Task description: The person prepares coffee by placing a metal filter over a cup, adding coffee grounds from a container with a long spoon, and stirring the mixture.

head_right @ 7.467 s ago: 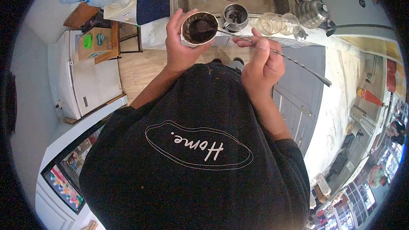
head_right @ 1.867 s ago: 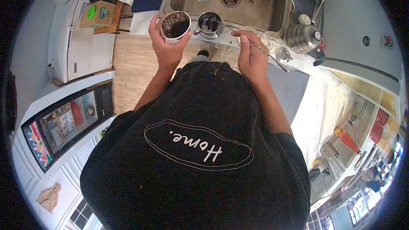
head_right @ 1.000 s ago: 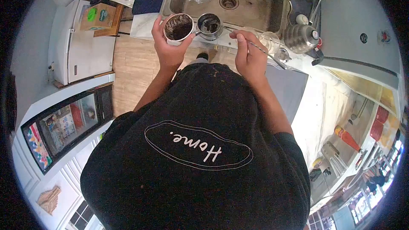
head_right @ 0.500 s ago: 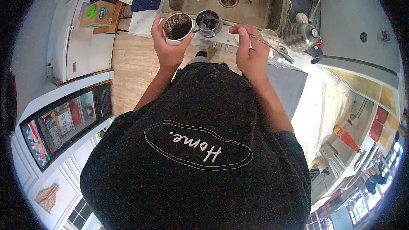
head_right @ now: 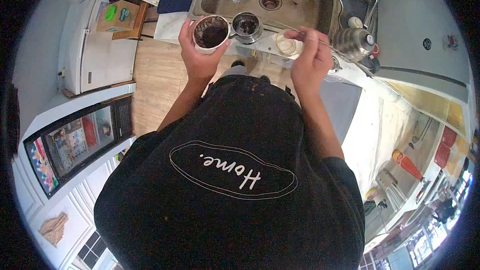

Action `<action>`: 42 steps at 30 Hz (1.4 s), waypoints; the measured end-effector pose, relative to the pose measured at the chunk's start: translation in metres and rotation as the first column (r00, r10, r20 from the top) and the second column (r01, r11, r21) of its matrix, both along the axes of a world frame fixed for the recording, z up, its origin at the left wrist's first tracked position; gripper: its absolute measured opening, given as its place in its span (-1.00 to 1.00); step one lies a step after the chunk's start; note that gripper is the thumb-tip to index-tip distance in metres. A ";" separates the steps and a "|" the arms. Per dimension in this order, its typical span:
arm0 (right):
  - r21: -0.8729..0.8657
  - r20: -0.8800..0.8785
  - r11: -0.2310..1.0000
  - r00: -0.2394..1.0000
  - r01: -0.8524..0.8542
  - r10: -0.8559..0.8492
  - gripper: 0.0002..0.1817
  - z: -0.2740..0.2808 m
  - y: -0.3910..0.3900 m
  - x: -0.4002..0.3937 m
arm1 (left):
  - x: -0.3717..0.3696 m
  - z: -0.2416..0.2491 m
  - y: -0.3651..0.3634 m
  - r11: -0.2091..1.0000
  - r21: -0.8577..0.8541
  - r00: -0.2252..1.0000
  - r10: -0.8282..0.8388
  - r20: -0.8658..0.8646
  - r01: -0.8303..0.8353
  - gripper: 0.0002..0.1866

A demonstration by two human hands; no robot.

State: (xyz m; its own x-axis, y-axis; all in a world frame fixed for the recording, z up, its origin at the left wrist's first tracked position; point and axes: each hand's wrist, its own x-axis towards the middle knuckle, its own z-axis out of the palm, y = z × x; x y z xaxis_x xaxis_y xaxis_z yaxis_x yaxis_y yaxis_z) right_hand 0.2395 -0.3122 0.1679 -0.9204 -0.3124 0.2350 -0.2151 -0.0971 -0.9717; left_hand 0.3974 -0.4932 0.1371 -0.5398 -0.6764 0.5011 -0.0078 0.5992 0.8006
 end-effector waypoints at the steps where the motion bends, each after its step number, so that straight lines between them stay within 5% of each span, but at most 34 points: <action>1: -0.084 0.069 0.996 0.998 0.004 0.002 -0.64 0.005 0.003 -0.001 | 0.001 0.004 0.000 0.999 -0.042 1.000 -0.005 0.020 0.006 0.09; 4: -0.263 0.200 0.964 0.980 0.047 0.007 -0.63 0.017 0.013 -0.003 | 0.002 0.004 -0.002 0.994 -0.110 0.998 -0.023 0.051 0.028 0.10; 12: -0.388 0.245 0.918 0.969 0.080 0.019 -0.59 0.034 0.026 0.010 | -0.006 0.018 -0.004 0.990 -0.058 0.991 -0.126 0.040 0.128 0.10; 14: -0.365 0.194 0.930 0.981 0.049 0.024 -0.60 0.039 0.024 0.015 | -0.010 0.021 -0.003 0.988 0.050 0.989 -0.145 -0.021 0.146 0.06; 20: -0.243 0.060 0.969 0.998 0.033 -0.019 -0.63 0.047 0.007 0.033 | -0.015 0.028 -0.020 0.955 -0.103 0.960 -0.274 0.063 0.279 0.12; 24: 0.031 -0.143 0.999 0.989 0.029 -0.024 -0.63 0.045 0.000 0.038 | -0.015 0.030 -0.034 0.936 -0.128 0.945 -0.323 0.053 0.327 0.15; 30: 0.013 -0.206 0.999 0.978 -0.035 0.037 -0.63 0.057 -0.032 0.059 | -0.010 0.035 -0.059 0.915 -0.209 0.938 -0.341 0.057 0.345 0.18; 33: -0.115 -0.284 0.993 0.959 -0.013 -0.021 -0.80 0.058 -0.050 0.063 | -0.008 0.032 -0.070 0.907 -0.185 0.924 -0.382 0.013 0.377 0.20; 36: -0.060 -0.486 0.998 0.874 -0.015 -0.016 -0.80 0.059 -0.059 0.062 | -0.009 0.030 -0.078 0.899 -0.179 0.910 -0.413 -0.042 0.400 0.21; 39: -0.027 -0.509 0.995 0.858 -0.101 0.073 -0.67 0.065 -0.067 0.067 | -0.010 0.026 -0.086 0.897 -0.148 0.900 -0.429 -0.074 0.416 0.22; 42: -0.083 -0.533 0.993 0.846 -0.086 0.028 -0.79 0.062 -0.081 0.073 | -0.009 0.021 -0.092 0.896 -0.139 0.895 -0.436 -0.090 0.423 0.22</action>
State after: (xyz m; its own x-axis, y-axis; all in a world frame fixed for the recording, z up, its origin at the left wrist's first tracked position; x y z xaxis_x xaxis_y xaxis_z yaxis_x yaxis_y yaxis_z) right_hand 0.3127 -0.3928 0.2301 -0.6279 -0.3090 0.7143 -0.6854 -0.2152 -0.6956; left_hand 0.3880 -0.5856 0.1586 -0.6985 -0.3271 0.6365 0.3592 0.6090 0.7072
